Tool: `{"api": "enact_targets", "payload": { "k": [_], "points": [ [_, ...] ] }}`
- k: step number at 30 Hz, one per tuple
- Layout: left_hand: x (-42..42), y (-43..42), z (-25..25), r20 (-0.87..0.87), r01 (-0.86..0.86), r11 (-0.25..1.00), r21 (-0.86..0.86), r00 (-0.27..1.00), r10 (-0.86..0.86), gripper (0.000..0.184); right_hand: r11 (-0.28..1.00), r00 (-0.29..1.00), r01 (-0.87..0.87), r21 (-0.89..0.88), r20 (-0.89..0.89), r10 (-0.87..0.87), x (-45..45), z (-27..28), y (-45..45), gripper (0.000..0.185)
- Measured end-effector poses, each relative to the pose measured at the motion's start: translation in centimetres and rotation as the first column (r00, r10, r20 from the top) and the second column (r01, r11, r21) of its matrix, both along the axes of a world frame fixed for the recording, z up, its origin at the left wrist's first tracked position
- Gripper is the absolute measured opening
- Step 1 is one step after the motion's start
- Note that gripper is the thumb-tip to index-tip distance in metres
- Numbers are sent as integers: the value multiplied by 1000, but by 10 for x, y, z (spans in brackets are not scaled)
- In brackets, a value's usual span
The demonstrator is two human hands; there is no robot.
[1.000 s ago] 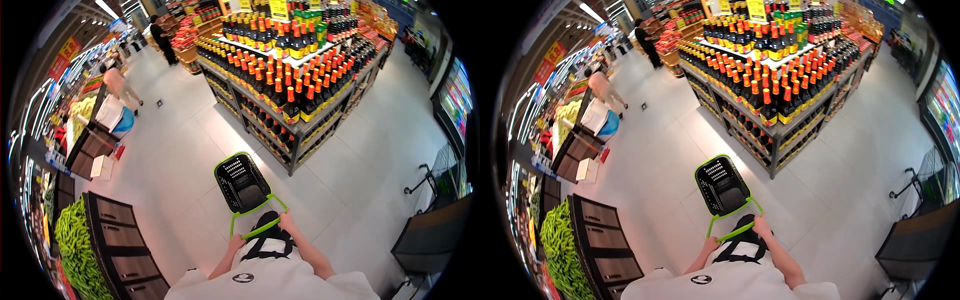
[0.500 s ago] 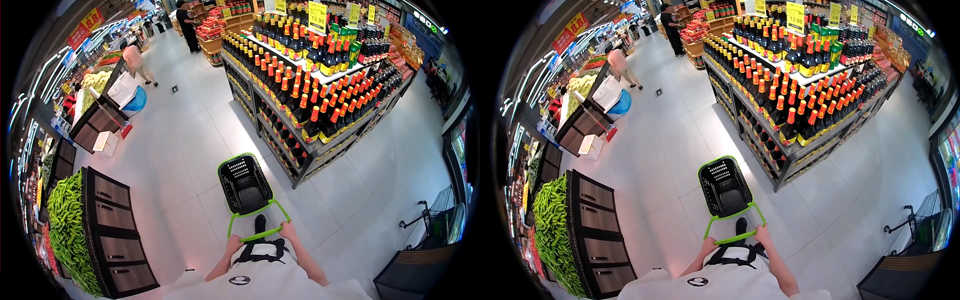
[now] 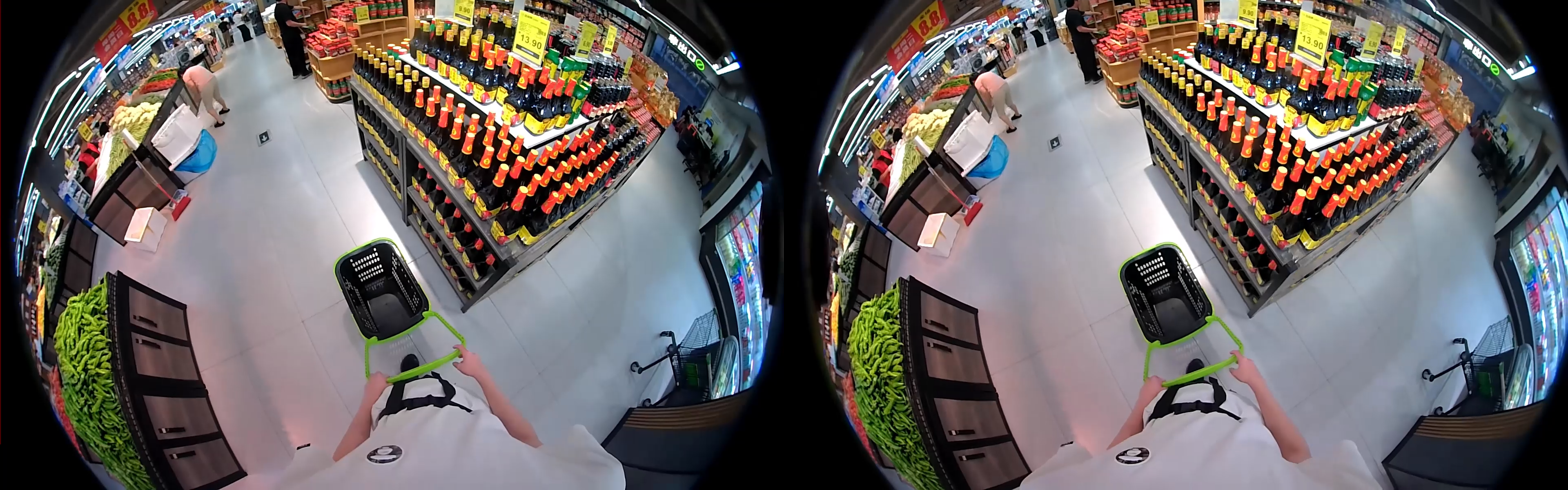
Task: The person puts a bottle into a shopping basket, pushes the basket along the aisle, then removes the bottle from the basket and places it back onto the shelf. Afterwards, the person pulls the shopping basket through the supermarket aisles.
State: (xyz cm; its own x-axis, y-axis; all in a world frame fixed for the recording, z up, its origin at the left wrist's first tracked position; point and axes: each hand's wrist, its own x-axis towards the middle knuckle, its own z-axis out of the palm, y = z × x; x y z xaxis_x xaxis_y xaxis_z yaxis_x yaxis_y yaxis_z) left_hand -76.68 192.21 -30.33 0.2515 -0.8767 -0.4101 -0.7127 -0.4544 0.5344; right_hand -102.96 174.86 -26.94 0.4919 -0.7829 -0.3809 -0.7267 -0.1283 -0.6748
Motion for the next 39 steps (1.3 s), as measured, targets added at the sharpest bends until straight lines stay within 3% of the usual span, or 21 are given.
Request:
{"api": "enact_targets", "payload": {
  "k": [2, 7, 11, 14, 18, 20, 23, 26, 28, 32, 34, 36, 37, 39],
  "points": [
    [8, -6, 10, -41, -52, 999, 7, 998, 52, 24, 998, 1000, -18, -53, -5, 17, 8, -9, -3, 59],
    [42, -22, -29, 22, 117, 983, -140, 993, -115, 23, 991, 998, -30, -132, -52, 23, 34, -25, -16, 62],
    [49, -35, -34, 43, 123, 988, -92, 992, -120, 23, 993, 996, 26, -116, -82, -36, 39, -10, -24, 62],
    [52, -51, -11, 70, -24, 999, 34, 997, 22, 24, 982, 991, 136, -128, 24, -134, 27, -19, -26, 55],
    [57, -72, -7, 100, -59, 995, 75, 994, 51, 26, 983, 962, 158, -93, -212, -175, -15, -18, -20, 37],
    [64, -80, -21, 116, -36, 987, 160, 993, 18, 26, 987, 945, 159, 30, -295, -143, -41, -33, -11, 30],
    [74, -88, -25, 120, -85, 991, 102, 990, 72, 28, 976, 948, 132, 172, -309, -74, -61, -42, 0, 28],
    [80, -105, -16, 125, -100, 983, 154, 989, 81, 26, 928, 933, 216, 302, -345, -104, -41, -15, -3, 35],
    [86, -116, -16, 131, -82, 983, 163, 990, 61, 25, 886, 927, 369, 281, -180, -329, -18, 8, -23, 34],
    [106, -143, -7, 133, -81, 979, 185, 990, 57, 23, 908, 934, 358, 218, -87, -347, 13, 3, -83, 28],
    [116, -157, 4, 141, -103, 976, 194, 987, 76, 22, 809, 843, 484, 333, 70, -533, 24, -16, -107, 21],
    [128, -181, 10, 143, -119, 979, 168, 985, 95, 21, 826, 847, 405, 393, 179, -500, 28, -52, -130, 14],
    [135, -191, 9, 149, -131, 981, 143, 983, 109, 22, 810, 811, 457, 368, 203, -549, 32, -71, -139, 14],
    [146, -204, 7, 169, -134, 986, 102, 979, 116, 23, 830, 840, 445, 335, 165, -517, 45, -79, -158, 15]
  ]
}}
